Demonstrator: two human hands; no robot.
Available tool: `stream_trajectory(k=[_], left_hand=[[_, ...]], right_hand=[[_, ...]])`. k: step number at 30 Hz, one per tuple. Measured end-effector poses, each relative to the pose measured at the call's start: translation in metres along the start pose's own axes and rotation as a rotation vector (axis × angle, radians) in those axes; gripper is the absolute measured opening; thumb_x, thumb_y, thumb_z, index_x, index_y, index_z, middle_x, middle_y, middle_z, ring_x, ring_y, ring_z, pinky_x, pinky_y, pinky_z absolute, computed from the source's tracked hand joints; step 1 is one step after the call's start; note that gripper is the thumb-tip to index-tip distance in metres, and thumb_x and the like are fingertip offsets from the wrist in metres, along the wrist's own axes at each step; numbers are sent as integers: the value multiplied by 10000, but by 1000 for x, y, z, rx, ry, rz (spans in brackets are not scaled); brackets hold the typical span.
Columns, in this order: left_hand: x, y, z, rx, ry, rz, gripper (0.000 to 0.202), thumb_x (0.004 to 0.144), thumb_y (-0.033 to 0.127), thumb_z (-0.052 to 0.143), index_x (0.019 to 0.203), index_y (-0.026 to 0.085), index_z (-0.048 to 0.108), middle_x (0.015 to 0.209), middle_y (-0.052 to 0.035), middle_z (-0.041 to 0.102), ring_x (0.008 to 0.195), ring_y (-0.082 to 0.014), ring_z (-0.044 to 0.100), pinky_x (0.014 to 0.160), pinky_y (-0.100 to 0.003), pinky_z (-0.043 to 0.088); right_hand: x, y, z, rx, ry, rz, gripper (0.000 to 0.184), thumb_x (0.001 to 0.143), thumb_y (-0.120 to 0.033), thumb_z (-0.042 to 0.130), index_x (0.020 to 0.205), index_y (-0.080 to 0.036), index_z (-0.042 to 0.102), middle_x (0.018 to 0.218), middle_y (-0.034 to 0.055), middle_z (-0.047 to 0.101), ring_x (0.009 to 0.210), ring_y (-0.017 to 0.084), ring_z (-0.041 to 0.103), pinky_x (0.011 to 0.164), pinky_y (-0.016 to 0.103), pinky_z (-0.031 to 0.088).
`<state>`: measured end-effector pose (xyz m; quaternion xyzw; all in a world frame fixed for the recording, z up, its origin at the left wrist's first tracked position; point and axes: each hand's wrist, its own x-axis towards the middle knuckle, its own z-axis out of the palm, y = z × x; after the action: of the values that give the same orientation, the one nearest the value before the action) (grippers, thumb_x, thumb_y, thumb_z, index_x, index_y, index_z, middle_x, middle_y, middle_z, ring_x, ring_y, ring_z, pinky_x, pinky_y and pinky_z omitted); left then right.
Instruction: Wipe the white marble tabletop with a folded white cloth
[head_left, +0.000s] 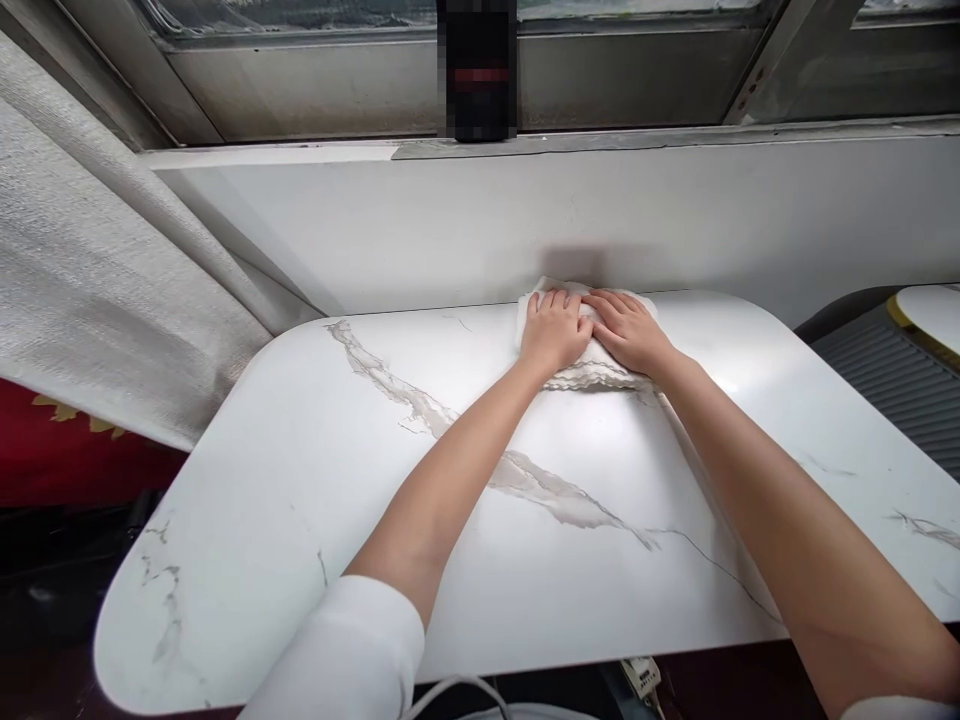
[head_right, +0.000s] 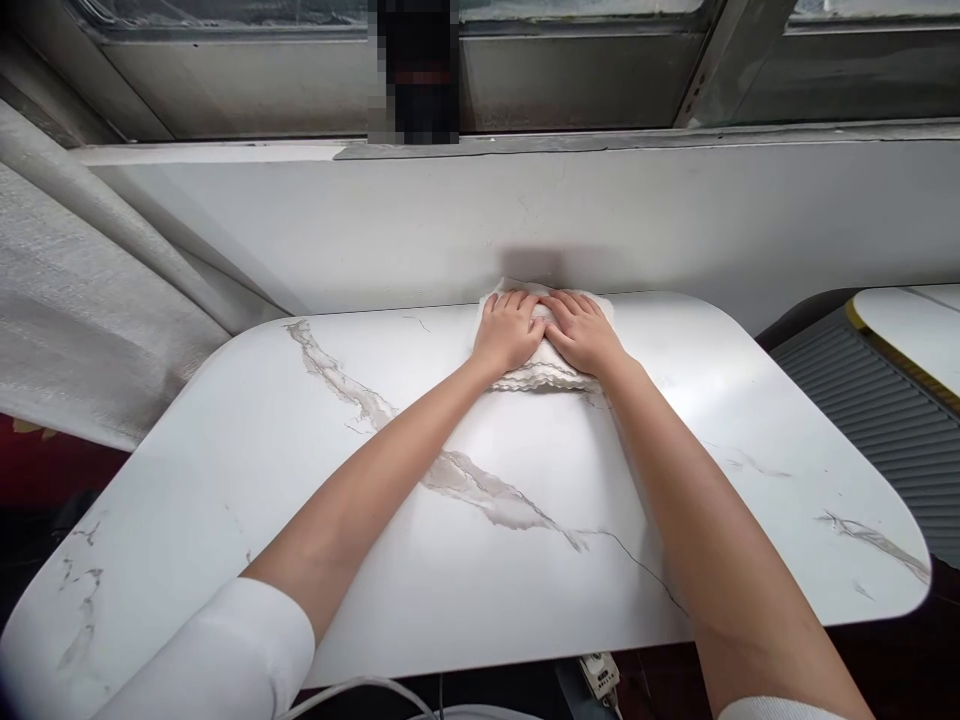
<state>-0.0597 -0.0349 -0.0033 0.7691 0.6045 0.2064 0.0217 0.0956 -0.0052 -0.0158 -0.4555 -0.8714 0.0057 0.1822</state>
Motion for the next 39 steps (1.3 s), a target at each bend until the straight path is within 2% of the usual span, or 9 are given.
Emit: stream_trajectory(k=[10, 18, 25, 31, 39], left_hand=[[16, 4, 5, 54, -11, 10, 389, 1010, 291, 348, 1304, 154, 562, 1423, -98, 564, 1356, -235, 445, 1206, -431, 240], [11, 7, 6, 78, -10, 7, 422, 1017, 280, 328, 1349, 129, 540, 1463, -108, 533, 1385, -241, 421, 1220, -444, 221], [1, 22, 9, 89, -29, 18, 461, 1019, 278, 312, 1412, 122, 495, 1511, -114, 490, 1427, -234, 384, 1231, -450, 213], [-22, 38, 8, 78, -52, 15, 479, 1021, 286, 310, 1433, 104, 475, 1550, -127, 441, 1464, -247, 338, 1239, -471, 199], [-86, 65, -7, 74, -56, -2, 501, 1025, 310, 320, 1458, 92, 449, 1564, -140, 417, 1478, -263, 319, 1245, -474, 185]], right_hand=[[6, 22, 2, 34, 51, 12, 510, 964, -401, 312, 1397, -239, 527, 1455, 101, 542, 1342, 296, 478, 1122, 515, 366], [2, 19, 2, -6, 55, 38, 537, 975, -420, 298, 1407, -203, 531, 1466, 109, 532, 1357, 288, 468, 1142, 491, 348], [-17, 22, -4, -24, 50, 19, 534, 992, -436, 283, 1420, -216, 514, 1477, 116, 522, 1371, 287, 463, 1134, 510, 362], [-43, 16, -11, -60, 22, 10, 538, 999, -430, 258, 1434, -215, 490, 1506, 119, 491, 1399, 293, 432, 1146, 521, 347], [-102, -18, -28, -88, -36, -30, 582, 1014, -454, 211, 1461, -178, 463, 1537, 133, 447, 1431, 296, 381, 1176, 507, 314]])
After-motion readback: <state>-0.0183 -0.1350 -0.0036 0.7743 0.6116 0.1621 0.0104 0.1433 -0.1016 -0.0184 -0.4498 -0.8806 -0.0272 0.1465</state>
